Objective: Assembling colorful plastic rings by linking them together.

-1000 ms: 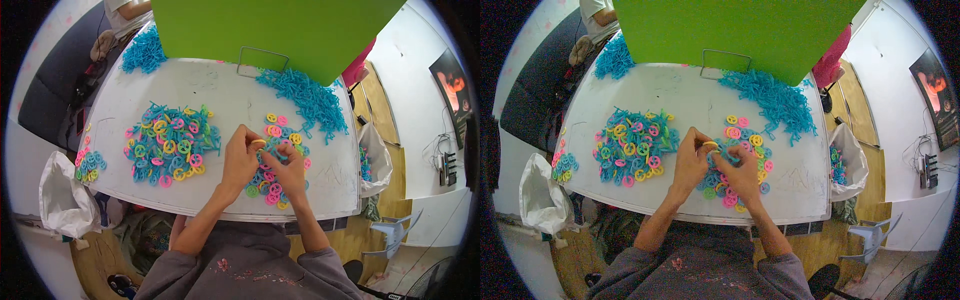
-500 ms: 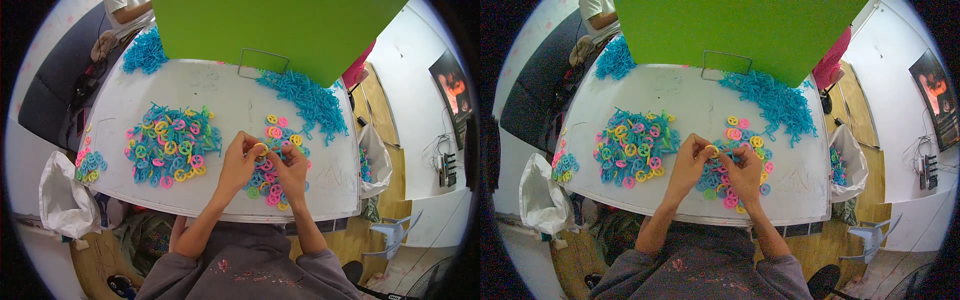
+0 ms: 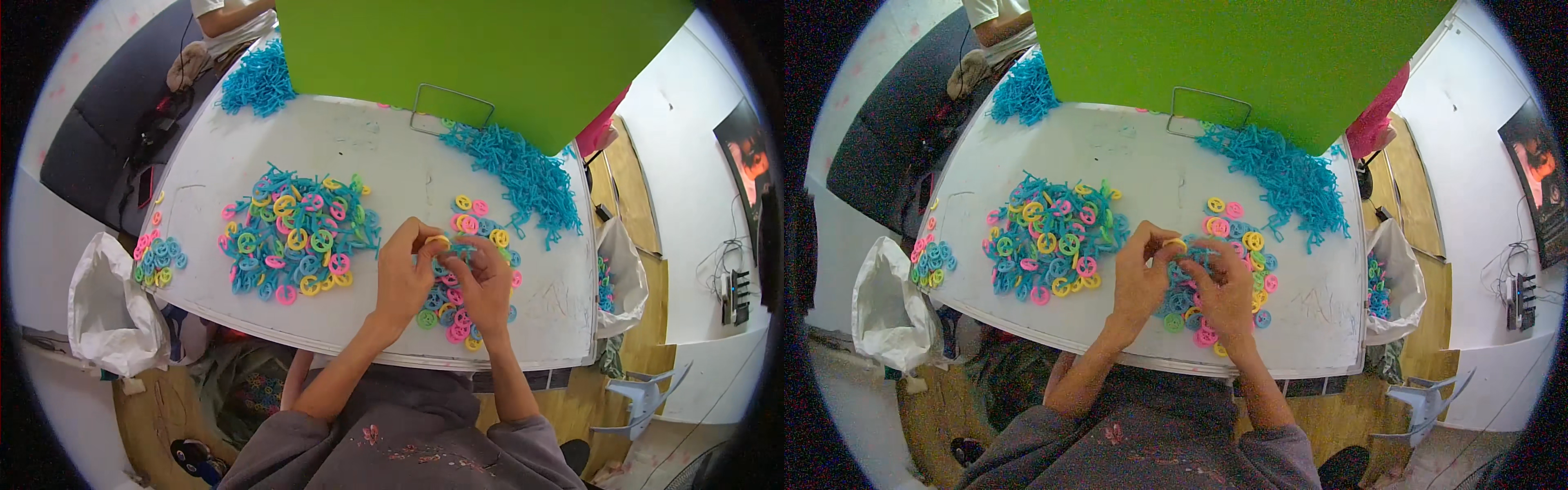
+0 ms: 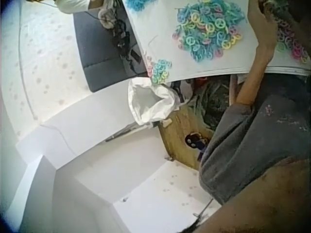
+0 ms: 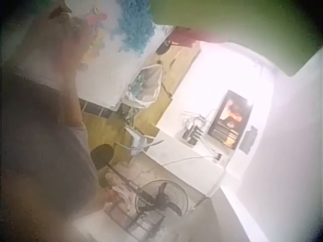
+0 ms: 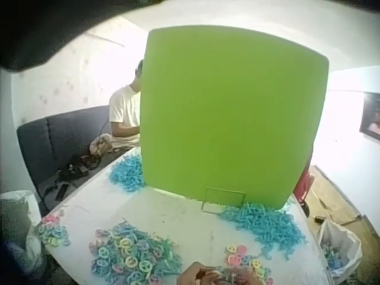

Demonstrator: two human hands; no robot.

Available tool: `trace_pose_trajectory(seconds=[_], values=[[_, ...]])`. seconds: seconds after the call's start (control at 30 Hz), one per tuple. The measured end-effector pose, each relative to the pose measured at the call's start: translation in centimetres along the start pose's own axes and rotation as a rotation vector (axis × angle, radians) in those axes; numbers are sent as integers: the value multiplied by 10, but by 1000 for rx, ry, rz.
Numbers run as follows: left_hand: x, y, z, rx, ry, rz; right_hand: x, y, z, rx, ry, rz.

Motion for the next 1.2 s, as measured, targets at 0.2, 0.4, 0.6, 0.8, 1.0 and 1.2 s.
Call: trace_pose_trajectory(seconds=[0.2,0.4,0.6,0.8,1.0,1.2], values=[[-8,2,-8,59,-47,-74,25,2,-1,-67,-421,-390],[-5,-3,-6,37,-190,-155,18,5,-3,-96,-463,-624],[-6,-9,-3,-13,-236,-188,6,1,0,-116,-338,-387],[-5,-14,0,-128,-177,-124,9,-4,3,-112,-285,-221],[-4,-15,2,-182,-178,-138,9,-8,6,-179,-248,-171],[-5,-10,1,-160,-180,-156,13,-8,8,-242,-370,-458]])
Point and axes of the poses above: each hand's wrist, its own y-axis towards the middle knuckle, its own z-axis out of the palm, x = y × z, the point moved 2 cm from there along y, towards the middle knuckle, and after that the axes turned 12 degrees about -x, right-handed, at the moved point
